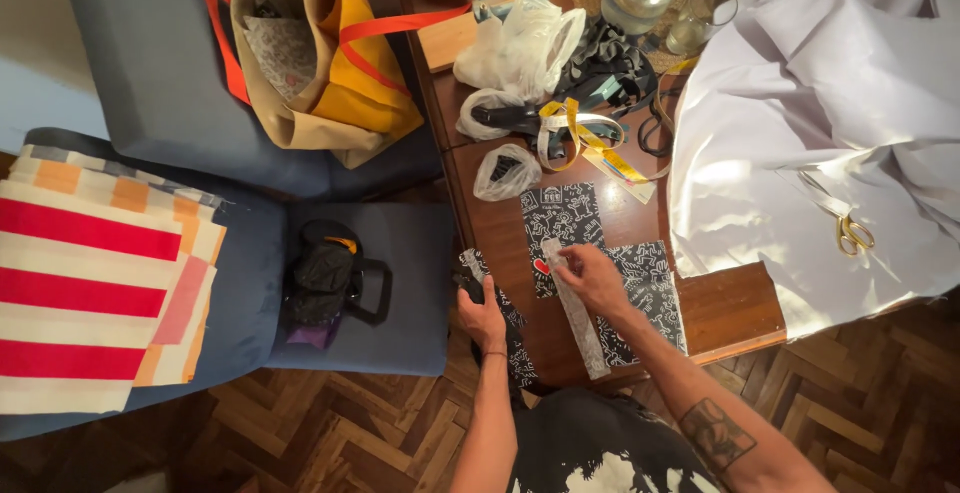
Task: Cutting fabric pieces and assembling a strap with a plastic buckle.
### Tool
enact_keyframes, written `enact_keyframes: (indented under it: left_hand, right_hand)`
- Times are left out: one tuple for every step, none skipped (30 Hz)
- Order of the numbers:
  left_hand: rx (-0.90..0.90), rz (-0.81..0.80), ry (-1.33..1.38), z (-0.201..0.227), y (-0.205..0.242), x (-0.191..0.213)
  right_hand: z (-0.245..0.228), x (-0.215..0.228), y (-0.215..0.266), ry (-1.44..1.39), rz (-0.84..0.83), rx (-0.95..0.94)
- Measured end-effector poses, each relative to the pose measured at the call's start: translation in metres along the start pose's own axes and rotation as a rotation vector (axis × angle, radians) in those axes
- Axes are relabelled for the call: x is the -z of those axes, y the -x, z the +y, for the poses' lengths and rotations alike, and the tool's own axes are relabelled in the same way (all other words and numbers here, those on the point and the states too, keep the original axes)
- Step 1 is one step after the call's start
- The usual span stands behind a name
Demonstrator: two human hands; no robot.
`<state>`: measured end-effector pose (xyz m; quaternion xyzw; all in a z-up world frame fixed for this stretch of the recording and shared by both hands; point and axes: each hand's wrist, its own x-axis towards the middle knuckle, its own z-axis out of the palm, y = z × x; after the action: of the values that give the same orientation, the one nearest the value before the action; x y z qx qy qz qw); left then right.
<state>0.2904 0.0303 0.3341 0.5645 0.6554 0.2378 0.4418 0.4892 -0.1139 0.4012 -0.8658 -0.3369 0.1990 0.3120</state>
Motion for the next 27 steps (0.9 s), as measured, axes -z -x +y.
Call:
enact_keyframes:
  left_hand:
    - [0.001,-0.004,-0.004,0.001,0.001,0.002]
    - [-0.034,-0.009,0.003,0.001,0.002,0.005]
    - [-0.069,-0.013,0.011,0.002,0.004,0.008]
    - [-0.068,-0.014,0.007,0.011,0.012,0.016]
    - [-0.111,0.003,-0.004,0.021,0.019,0.025]
    - [-0.157,0.019,-0.011,0.033,0.025,0.030]
    - [-0.159,0.016,-0.011,0.032,0.031,0.030]
    - [-0.168,0.003,-0.004,0.030,0.036,0.028]
    - [-0.176,-0.009,0.004,0.029,0.042,0.028]
    - [-0.176,-0.008,0.005,0.050,0.049,0.031]
    - [-0.146,-0.131,0.164,0.070,0.055,0.035]
    - [-0.113,-0.256,0.321,0.090,0.064,0.039]
    - [-0.112,-0.257,0.321,0.092,0.057,0.033]
    - [-0.124,-0.307,0.285,0.094,0.050,0.025]
    - [-0.137,-0.358,0.250,0.097,0.043,0.017]
    - [-0.139,-0.362,0.250,0.100,0.036,0.008]
    - [-0.152,-0.388,0.180,0.104,0.029,-0.001]
    - [-0.169,-0.413,0.112,0.109,0.020,-0.012]
    - [-0.175,-0.417,0.114,0.099,0.014,-0.028]
    - [-0.252,-0.414,0.095,0.088,0.009,-0.043]
    - [-0.330,-0.410,0.076,0.078,0.004,-0.058]
    - [-0.335,-0.415,0.076,0.074,0.004,-0.063]
    - [-0.392,-0.382,0.058,0.071,0.003,-0.069]
    - [-0.448,-0.343,0.041,0.068,0.003,-0.075]
    - [-0.451,-0.343,0.042,0.074,0.004,-0.077]
    - [-0.493,-0.319,0.004,0.078,0.008,-0.077]
    - [-0.536,-0.294,-0.034,0.081,0.012,-0.077]
  right_hand:
    - [0.005,0.006,0.002,-0.001,-0.001,-0.006]
    - [0.010,0.010,0.004,0.026,-0.013,-0.001]
    - [0.015,0.015,0.007,0.052,-0.026,0.005]
    - [0.007,0.019,0.015,0.050,-0.029,0.002]
    - [-0.001,0.022,0.024,0.091,-0.082,-0.013]
    - [-0.008,0.027,0.029,0.134,-0.129,-0.026]
    - [-0.006,0.021,0.042,0.133,-0.127,-0.027]
    - [-0.003,0.015,0.053,0.215,-0.129,-0.037]
    - [-0.001,0.009,0.064,0.297,-0.131,-0.046]
    - [-0.003,0.009,0.071,0.297,-0.132,-0.044]
    - [-0.005,0.009,0.078,0.333,-0.119,-0.066]
    - [-0.007,0.009,0.087,0.370,-0.106,-0.089]
    - [-0.002,0.006,0.089,0.370,-0.107,-0.090]
    - [0.003,0.003,0.091,0.357,-0.069,-0.070]
    - [0.007,0.000,0.092,0.344,-0.032,-0.050]
    - [0.008,0.000,0.092,0.345,-0.028,-0.054]
    - [0.008,0.000,0.091,0.310,-0.033,-0.076]
    - [0.009,0.000,0.087,0.276,-0.034,-0.096]
    - [0.013,-0.002,0.084,0.276,-0.027,-0.097]
    - [0.017,-0.006,0.083,0.188,-0.020,-0.156]
    - [0.020,-0.009,0.081,0.098,-0.013,-0.215]
    - [0.020,-0.006,0.083,0.097,-0.007,-0.219]
    - [0.019,-0.002,0.084,-0.118,-0.008,-0.303]
    - [0.019,0.002,0.084,-0.333,-0.013,-0.381]
    - [0.017,0.015,0.083,-0.334,-0.010,-0.380]
    - [0.015,0.027,0.087,-0.407,0.013,-0.409]
    - [0.013,0.038,0.091,-0.480,0.036,-0.438]
